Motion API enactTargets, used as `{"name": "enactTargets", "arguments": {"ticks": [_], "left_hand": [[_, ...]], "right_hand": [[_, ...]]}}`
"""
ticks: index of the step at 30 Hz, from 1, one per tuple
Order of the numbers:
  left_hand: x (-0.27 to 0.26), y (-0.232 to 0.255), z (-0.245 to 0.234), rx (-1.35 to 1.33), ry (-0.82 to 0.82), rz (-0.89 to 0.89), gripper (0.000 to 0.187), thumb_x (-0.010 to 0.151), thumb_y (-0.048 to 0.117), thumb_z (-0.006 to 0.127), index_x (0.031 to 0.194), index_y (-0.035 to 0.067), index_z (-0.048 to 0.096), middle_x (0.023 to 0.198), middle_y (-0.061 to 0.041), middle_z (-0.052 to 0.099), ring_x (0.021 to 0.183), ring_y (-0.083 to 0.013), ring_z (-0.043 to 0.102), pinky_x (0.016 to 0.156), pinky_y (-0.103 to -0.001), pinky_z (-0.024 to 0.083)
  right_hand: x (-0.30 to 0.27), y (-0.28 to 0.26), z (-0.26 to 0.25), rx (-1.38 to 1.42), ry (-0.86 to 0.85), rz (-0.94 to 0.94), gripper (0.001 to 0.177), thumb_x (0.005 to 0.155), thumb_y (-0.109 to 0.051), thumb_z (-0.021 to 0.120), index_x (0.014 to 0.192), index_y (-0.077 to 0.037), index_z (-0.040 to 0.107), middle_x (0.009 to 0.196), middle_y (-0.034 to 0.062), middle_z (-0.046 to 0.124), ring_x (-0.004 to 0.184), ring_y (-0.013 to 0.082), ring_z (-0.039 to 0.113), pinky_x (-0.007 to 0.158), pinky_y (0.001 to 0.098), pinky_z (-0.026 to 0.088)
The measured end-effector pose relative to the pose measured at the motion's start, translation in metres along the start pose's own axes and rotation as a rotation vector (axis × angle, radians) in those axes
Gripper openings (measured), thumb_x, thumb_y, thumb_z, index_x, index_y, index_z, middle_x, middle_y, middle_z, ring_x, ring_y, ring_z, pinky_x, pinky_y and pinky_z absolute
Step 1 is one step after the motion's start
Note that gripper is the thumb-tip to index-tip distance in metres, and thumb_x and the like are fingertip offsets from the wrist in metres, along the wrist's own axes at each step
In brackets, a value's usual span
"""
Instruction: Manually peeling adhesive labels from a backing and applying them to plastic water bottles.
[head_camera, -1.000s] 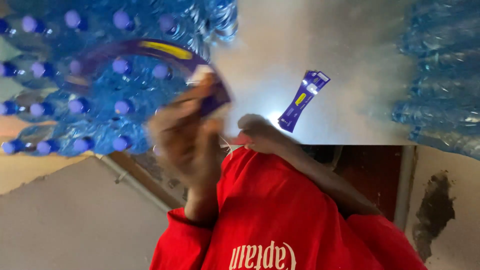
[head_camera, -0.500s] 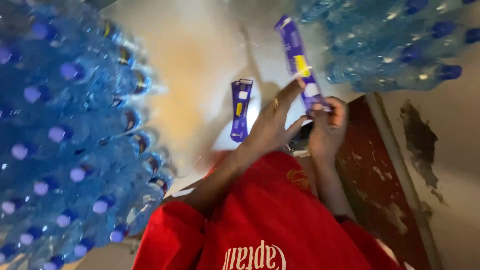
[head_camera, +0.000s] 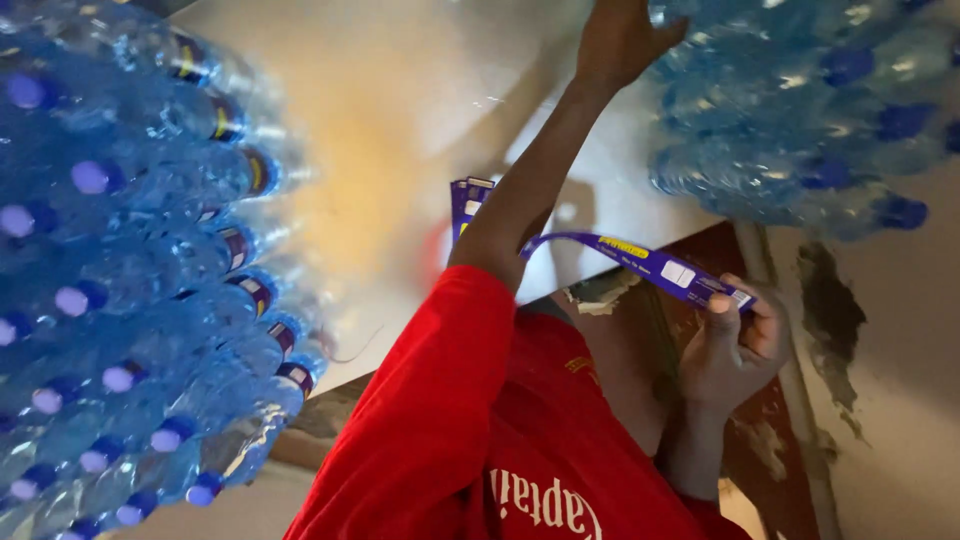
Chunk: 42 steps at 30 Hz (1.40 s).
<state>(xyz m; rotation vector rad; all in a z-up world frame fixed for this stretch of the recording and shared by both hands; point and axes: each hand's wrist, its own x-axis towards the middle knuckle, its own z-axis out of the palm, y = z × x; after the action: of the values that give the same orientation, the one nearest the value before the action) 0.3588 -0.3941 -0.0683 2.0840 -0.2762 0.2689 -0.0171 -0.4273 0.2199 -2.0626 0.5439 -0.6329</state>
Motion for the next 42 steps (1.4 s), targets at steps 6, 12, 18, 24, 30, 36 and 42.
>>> {"name": "enactTargets", "arguments": {"ticks": [6, 12, 18, 24, 30, 36, 42], "left_hand": [[-0.039, -0.015, -0.194, -0.275, 0.003, -0.558, 0.072, 0.068, 0.057, 0.096, 0.121, 0.015, 0.074, 0.113, -0.008, 0.088, 0.103, -0.0255, 0.088, 0.087, -0.041, 0.069], [-0.096, -0.044, -0.372, 0.025, 0.080, -0.818, 0.081, 0.073, 0.060, 0.084, 0.131, 0.007, 0.065, 0.125, -0.011, 0.079, 0.114, -0.0337, 0.080, 0.088, -0.048, 0.063], [-0.176, -0.074, -0.399, 0.167, -0.002, -1.106, 0.093, 0.070, 0.082, 0.075, 0.125, 0.008, 0.060, 0.118, -0.009, 0.073, 0.104, -0.0324, 0.080, 0.076, -0.044, 0.065], [-0.295, -0.115, -0.336, 0.487, 0.185, -0.401, 0.047, 0.104, 0.050, 0.074, 0.118, 0.007, 0.063, 0.100, -0.016, 0.061, 0.096, -0.0366, 0.068, 0.087, -0.048, 0.054], [-0.288, 0.027, -0.427, -0.494, 0.070, -0.942, 0.084, 0.092, 0.005, 0.088, 0.163, 0.000, 0.042, 0.142, -0.030, 0.066, 0.139, -0.0499, 0.064, 0.119, -0.063, 0.050], [-0.319, 0.037, -0.414, -0.707, 0.536, -1.205, 0.046, 0.099, 0.031, 0.089, 0.136, 0.008, 0.073, 0.118, -0.014, 0.077, 0.110, -0.0219, 0.073, 0.103, -0.048, 0.058], [-0.327, 0.033, -0.406, -0.665, 0.754, -1.299, 0.023, 0.100, 0.028, 0.089, 0.109, 0.010, 0.080, 0.097, -0.011, 0.079, 0.089, -0.0183, 0.075, 0.086, -0.039, 0.060]], "right_hand": [[0.004, 0.016, 0.034, 0.295, -0.160, 0.275, 0.031, 0.104, -0.033, 0.084, 0.124, -0.012, 0.071, 0.123, 0.0044, 0.074, 0.112, 0.0161, 0.071, 0.097, 0.0323, 0.062], [0.010, 0.027, 0.125, 0.657, -0.393, 0.514, 0.038, 0.094, -0.040, 0.089, 0.112, -0.015, 0.068, 0.107, -0.0005, 0.070, 0.095, 0.0127, 0.066, 0.082, 0.0297, 0.055], [-0.027, 0.022, 0.233, 0.802, -0.635, 0.670, 0.033, 0.093, -0.038, 0.091, 0.100, -0.016, 0.067, 0.097, -0.0001, 0.070, 0.091, 0.0166, 0.067, 0.080, 0.0351, 0.057], [-0.083, 0.003, 0.281, 0.724, -0.670, 0.671, 0.020, 0.108, -0.032, 0.079, 0.110, -0.016, 0.068, 0.096, -0.0031, 0.067, 0.088, 0.0113, 0.063, 0.085, 0.0293, 0.051], [-0.120, 0.051, 0.296, 0.658, -0.701, 0.667, 0.018, 0.111, -0.026, 0.076, 0.104, -0.012, 0.068, 0.088, -0.0028, 0.065, 0.086, 0.0066, 0.063, 0.086, 0.0287, 0.053], [-0.123, 0.016, 0.277, 0.564, -0.735, 0.656, 0.016, 0.114, -0.025, 0.073, 0.105, -0.012, 0.069, 0.089, -0.0041, 0.061, 0.092, 0.0056, 0.062, 0.091, 0.0279, 0.053], [-0.124, 0.016, 0.264, 0.439, -0.772, 0.561, 0.026, 0.115, -0.026, 0.073, 0.096, -0.011, 0.064, 0.082, -0.0034, 0.056, 0.088, 0.0040, 0.057, 0.087, 0.0282, 0.049]]}}
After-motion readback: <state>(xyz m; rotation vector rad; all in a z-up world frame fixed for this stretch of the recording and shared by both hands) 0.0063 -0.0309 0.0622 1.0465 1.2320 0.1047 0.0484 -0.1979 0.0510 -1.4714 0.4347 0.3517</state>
